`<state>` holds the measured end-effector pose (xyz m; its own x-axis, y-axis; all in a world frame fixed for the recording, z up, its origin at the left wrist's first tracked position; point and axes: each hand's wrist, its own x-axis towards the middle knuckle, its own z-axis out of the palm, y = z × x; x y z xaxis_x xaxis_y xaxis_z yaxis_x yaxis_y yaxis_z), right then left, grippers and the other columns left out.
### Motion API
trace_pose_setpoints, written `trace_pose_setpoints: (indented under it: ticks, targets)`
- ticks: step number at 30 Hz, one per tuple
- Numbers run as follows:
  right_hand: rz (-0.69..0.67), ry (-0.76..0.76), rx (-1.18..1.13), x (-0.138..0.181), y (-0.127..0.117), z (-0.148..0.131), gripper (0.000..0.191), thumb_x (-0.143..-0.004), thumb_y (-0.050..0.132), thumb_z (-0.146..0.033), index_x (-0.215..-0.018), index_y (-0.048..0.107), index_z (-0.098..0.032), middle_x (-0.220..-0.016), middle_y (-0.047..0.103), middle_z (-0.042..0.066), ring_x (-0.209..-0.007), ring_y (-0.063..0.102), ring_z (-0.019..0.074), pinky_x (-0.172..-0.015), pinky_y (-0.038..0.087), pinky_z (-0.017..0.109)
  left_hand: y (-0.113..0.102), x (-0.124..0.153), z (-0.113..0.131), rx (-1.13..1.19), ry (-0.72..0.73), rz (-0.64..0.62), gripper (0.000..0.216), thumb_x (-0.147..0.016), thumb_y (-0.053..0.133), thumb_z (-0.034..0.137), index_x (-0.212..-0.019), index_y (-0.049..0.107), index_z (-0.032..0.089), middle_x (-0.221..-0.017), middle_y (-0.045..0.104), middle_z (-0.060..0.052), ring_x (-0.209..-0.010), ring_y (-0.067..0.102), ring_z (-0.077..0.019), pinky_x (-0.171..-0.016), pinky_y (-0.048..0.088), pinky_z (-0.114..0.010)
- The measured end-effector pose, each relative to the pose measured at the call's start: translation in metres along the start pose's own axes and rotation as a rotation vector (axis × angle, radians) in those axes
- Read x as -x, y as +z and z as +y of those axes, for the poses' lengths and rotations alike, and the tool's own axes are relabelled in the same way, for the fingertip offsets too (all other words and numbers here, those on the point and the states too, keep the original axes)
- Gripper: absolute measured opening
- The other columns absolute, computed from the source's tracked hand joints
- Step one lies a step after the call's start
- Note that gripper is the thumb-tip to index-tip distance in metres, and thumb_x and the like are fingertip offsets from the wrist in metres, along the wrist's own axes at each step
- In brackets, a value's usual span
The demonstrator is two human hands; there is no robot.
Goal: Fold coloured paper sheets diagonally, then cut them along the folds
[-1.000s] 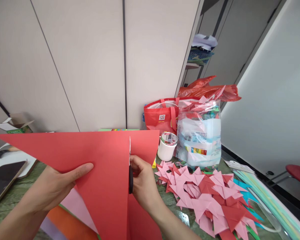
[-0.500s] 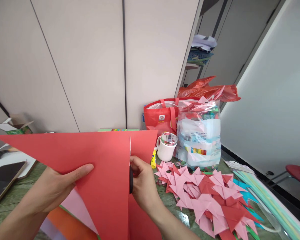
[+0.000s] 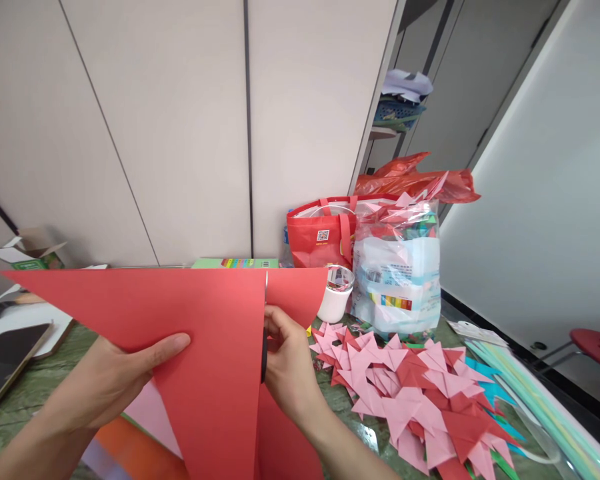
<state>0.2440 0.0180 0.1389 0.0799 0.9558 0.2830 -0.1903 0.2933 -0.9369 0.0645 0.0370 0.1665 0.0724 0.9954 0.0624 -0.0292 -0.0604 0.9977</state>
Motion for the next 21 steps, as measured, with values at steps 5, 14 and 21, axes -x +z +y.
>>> trace_pose_setpoints:
  ticks: [5, 14, 21]
  targets:
    - [0.011, -0.019, 0.021, -0.0002, 0.0008, -0.0005, 0.026, -0.063, 0.075, -0.022, -0.087, 0.067, -0.02, -0.091, 0.073, 0.004, -0.082, 0.068, 0.0213, -0.065, 0.055, 0.028, 0.0024, 0.0019, 0.001, 0.005, 0.006, 0.015, 0.041, -0.057, 0.08, 0.04, -0.092, 0.067, 0.022, -0.099, 0.071, -0.008, -0.093, 0.066, -0.0313, -0.07, 0.058, -0.038]
    - [0.018, -0.013, 0.015, 0.0001, 0.0, 0.001, 0.025, -0.063, 0.076, -0.022, -0.086, 0.067, -0.02, -0.089, 0.073, 0.004, -0.081, 0.068, 0.0212, -0.065, 0.055, 0.028, 0.003, 0.0025, 0.0014, 0.007, -0.008, 0.023, 0.041, -0.057, 0.08, 0.04, -0.091, 0.067, 0.023, -0.1, 0.072, -0.006, -0.092, 0.066, -0.0304, -0.072, 0.057, -0.038]
    - [0.028, 0.01, 0.002, 0.0006, -0.0007, 0.0009, 0.022, -0.062, 0.076, -0.02, -0.082, 0.067, -0.019, -0.082, 0.073, 0.002, -0.071, 0.067, 0.0186, -0.06, 0.054, 0.026, 0.003, 0.0022, 0.0015, 0.005, -0.005, 0.014, 0.04, -0.058, 0.079, 0.04, -0.091, 0.068, 0.021, -0.099, 0.071, -0.008, -0.093, 0.066, -0.0306, -0.07, 0.058, -0.037]
